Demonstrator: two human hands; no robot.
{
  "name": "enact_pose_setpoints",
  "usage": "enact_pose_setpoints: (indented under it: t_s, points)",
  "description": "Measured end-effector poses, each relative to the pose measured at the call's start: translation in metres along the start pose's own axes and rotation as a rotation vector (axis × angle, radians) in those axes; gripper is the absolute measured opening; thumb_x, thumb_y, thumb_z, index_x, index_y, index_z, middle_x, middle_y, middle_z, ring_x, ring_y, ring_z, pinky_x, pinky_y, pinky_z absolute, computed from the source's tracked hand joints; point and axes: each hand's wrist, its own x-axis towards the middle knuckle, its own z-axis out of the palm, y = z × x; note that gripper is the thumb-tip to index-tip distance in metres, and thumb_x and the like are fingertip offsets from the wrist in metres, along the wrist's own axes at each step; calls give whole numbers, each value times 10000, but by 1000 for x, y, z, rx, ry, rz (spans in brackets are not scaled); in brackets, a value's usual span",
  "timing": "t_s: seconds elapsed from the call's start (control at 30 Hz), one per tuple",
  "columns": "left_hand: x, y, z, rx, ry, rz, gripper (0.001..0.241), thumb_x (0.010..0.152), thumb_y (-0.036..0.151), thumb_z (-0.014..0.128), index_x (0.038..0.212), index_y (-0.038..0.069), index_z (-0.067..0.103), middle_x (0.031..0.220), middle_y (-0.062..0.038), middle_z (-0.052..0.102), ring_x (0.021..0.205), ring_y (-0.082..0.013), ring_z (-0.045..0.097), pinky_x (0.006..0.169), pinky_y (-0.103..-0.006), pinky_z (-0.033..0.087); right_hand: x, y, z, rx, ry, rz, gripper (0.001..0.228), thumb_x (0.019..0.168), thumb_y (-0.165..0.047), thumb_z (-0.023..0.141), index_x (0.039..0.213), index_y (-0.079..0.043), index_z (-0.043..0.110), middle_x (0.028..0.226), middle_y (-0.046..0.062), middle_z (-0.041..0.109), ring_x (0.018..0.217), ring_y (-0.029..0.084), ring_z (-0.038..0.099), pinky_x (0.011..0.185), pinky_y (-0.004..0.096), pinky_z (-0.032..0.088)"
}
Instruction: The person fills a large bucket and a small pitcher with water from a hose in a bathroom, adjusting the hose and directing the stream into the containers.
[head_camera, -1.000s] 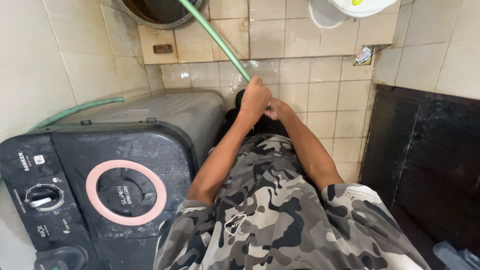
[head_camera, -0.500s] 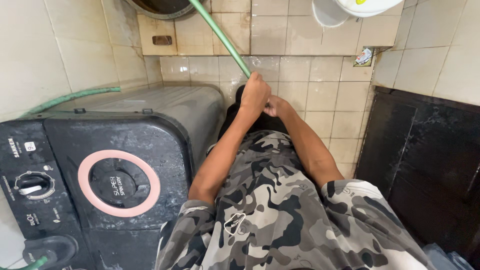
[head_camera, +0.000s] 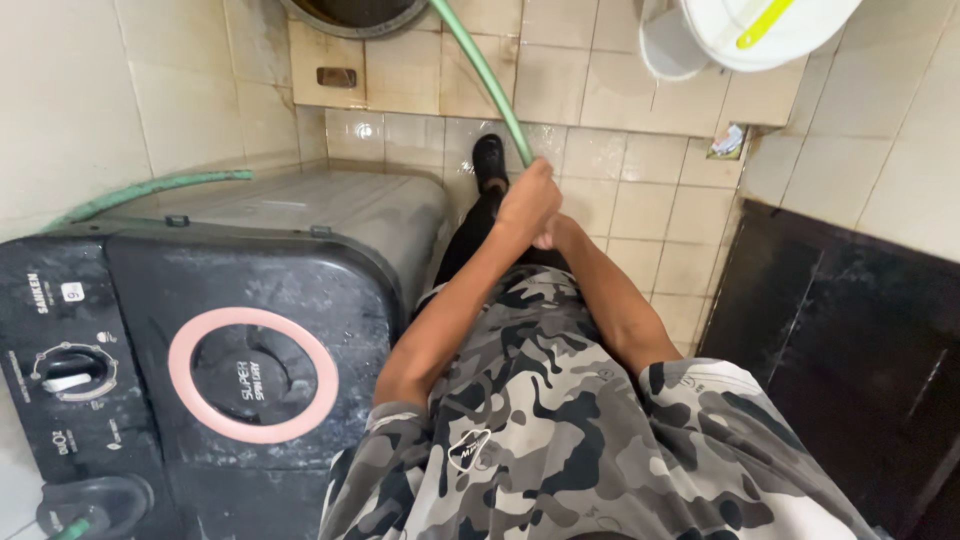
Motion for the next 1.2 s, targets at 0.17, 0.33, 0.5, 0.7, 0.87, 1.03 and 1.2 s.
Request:
enact_pose_setpoints:
  t_s: [0.17, 0.33, 0.5, 0.7, 0.87, 1.03, 1.2]
  points:
    - [31, 0, 40, -39, 130, 111, 162, 857, 270, 657, 770, 210, 781, 742, 26, 722, 813, -162, 630, 872, -362, 362, 1, -43, 33, -25, 51, -58, 331, 1036, -354, 512, 1103, -40, 589, 1024, 106, 718, 911, 217, 732, 752, 324, 606]
    - [61, -50, 57, -95, 240, 161, 90, 777, 249, 696, 732, 227, 771, 758, 34, 721, 878, -168, 633, 924, -335, 386, -6, -93, 75, -21, 48, -4, 387, 1034, -355, 500, 1164, 2, 572, 1099, 153, 701, 986, 253, 725, 812, 346, 596]
    - [78, -146, 29, -266, 220, 171, 142, 593, 296, 808, 708, 228, 759, 780, 25, 711, 937, -170, 633, 905, -306, 401, -9, -149, 87, 5, 28, 77, 449, 1032, -355, 488, 1225, 44, 556, 1175, 199, 684, 1061, 288, 718, 872, 368, 587]
    - [119, -233, -42, -205, 428, 108, 307, 559, 461, 842, 636, 188, 726, 708, 15, 698, 949, -177, 624, 944, -317, 406, -66, -204, 57, -8, 80, -189, 581, 1012, -354, 485, 1277, 160, 532, 1278, 296, 671, 1154, 328, 729, 924, 383, 590]
    - [141, -272, -87, -161, 487, 107, 427, 535, 585, 835, 647, 192, 712, 706, 27, 678, 966, -178, 614, 944, -325, 404, -108, -235, 118, -1143, 360, -607, 370, 981, -319, 682, 1066, 41, 684, 954, 248, 706, 837, 351, 711, 734, 436, 573]
    - [152, -326, -89, -211, 637, 45, 533, 639, 609, 791, 704, 81, 756, 829, -38, 707, 1006, -204, 616, 1105, -362, 336, -131, -285, 179, -1396, 660, -935, 401, 965, -382, 660, 775, -50, 779, 575, 202, 641, 558, 388, 641, 556, 480, 485]
    - [173, -358, -89, -488, 669, -2, 361, 726, 468, 776, 742, 107, 775, 1053, -51, 689, 1184, -229, 577, 1177, -407, 311, -109, -331, 180, -1255, 537, -1091, 296, 919, -279, 713, 887, 15, 699, 595, 196, 615, 491, 287, 608, 528, 392, 467]
